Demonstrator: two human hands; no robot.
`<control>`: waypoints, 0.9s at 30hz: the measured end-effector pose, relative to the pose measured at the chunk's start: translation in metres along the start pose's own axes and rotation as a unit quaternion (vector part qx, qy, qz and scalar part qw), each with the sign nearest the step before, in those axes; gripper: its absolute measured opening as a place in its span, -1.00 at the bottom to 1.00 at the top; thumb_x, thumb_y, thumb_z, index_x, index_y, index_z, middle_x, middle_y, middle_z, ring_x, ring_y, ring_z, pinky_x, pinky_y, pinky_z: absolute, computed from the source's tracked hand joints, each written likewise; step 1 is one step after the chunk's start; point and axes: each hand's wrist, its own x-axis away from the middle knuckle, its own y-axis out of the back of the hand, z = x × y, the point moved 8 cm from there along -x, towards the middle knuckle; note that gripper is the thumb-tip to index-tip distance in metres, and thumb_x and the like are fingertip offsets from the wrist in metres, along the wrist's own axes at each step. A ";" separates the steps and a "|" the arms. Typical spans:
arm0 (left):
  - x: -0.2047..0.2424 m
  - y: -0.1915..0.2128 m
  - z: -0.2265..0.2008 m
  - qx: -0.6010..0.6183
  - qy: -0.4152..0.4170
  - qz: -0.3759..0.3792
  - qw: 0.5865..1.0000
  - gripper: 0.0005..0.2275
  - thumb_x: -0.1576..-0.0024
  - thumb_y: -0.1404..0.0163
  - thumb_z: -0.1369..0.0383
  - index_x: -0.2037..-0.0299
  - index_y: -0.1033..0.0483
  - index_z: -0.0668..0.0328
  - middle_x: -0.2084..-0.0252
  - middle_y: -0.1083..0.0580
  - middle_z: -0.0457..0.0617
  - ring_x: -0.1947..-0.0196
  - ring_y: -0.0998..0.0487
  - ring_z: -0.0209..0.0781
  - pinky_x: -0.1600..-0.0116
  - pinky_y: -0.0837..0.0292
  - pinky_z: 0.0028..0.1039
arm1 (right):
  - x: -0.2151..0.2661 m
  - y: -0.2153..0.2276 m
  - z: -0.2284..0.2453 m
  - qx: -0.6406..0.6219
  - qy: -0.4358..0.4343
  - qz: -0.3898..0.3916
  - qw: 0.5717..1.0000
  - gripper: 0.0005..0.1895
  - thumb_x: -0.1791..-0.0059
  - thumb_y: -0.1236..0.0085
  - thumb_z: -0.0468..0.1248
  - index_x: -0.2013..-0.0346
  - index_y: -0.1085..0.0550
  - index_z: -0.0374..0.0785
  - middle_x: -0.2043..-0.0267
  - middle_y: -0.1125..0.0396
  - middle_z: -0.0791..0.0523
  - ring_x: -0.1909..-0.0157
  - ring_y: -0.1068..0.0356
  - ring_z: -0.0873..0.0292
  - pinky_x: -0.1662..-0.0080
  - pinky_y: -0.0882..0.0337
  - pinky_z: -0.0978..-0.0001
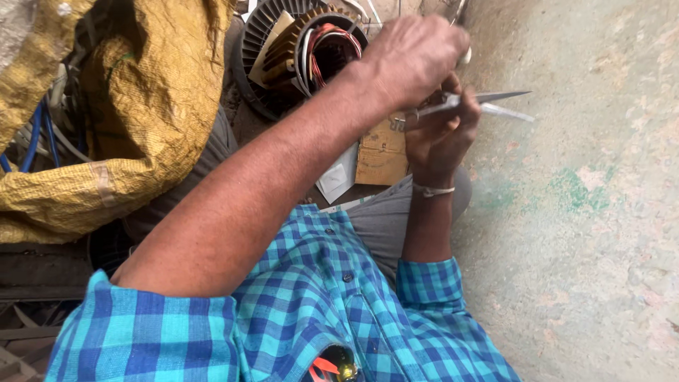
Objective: The person sits on the floor and works on an electrical motor stator. They use pliers to strip wire insulation, cut wires, and manipulate the copper windings. The person also uses a screwdriver to adjust components within the stator.
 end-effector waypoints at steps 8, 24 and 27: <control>-0.002 -0.004 -0.022 -0.112 -0.059 -0.026 0.992 -0.86 -0.15 -0.12 0.29 0.27 -0.60 0.17 0.52 -0.48 0.00 0.57 -0.51 -0.37 0.50 -0.51 -0.51 | -0.013 0.026 0.039 0.034 0.076 -0.016 0.996 -0.76 -0.18 -0.14 -0.13 0.00 -0.47 -0.24 0.04 -0.46 0.05 0.02 -0.48 0.19 -0.09 -0.53 0.33; 0.013 0.021 -0.051 -0.037 -0.201 -0.236 0.950 -0.89 -0.25 -0.05 0.40 0.34 -0.56 0.13 0.53 -0.44 -0.06 0.54 -0.42 -0.35 0.52 -0.41 -0.52 | -0.012 0.048 0.159 0.168 0.280 -0.014 0.945 -0.66 -0.23 -0.25 -0.16 -0.20 -0.45 -0.27 0.03 -0.48 -0.09 0.06 -0.54 0.05 0.05 -0.61 0.22; 0.016 0.003 -0.020 0.029 -0.133 -0.174 0.975 -0.88 -0.23 -0.04 0.35 0.33 -0.57 0.16 0.57 -0.44 -0.09 0.65 -0.37 -0.35 0.65 -0.32 -0.55 | -0.019 0.074 0.162 0.217 0.279 -0.043 0.934 -0.66 -0.18 -0.23 -0.14 -0.16 -0.49 -0.26 0.08 -0.50 -0.06 0.14 -0.54 0.07 0.14 -0.61 0.22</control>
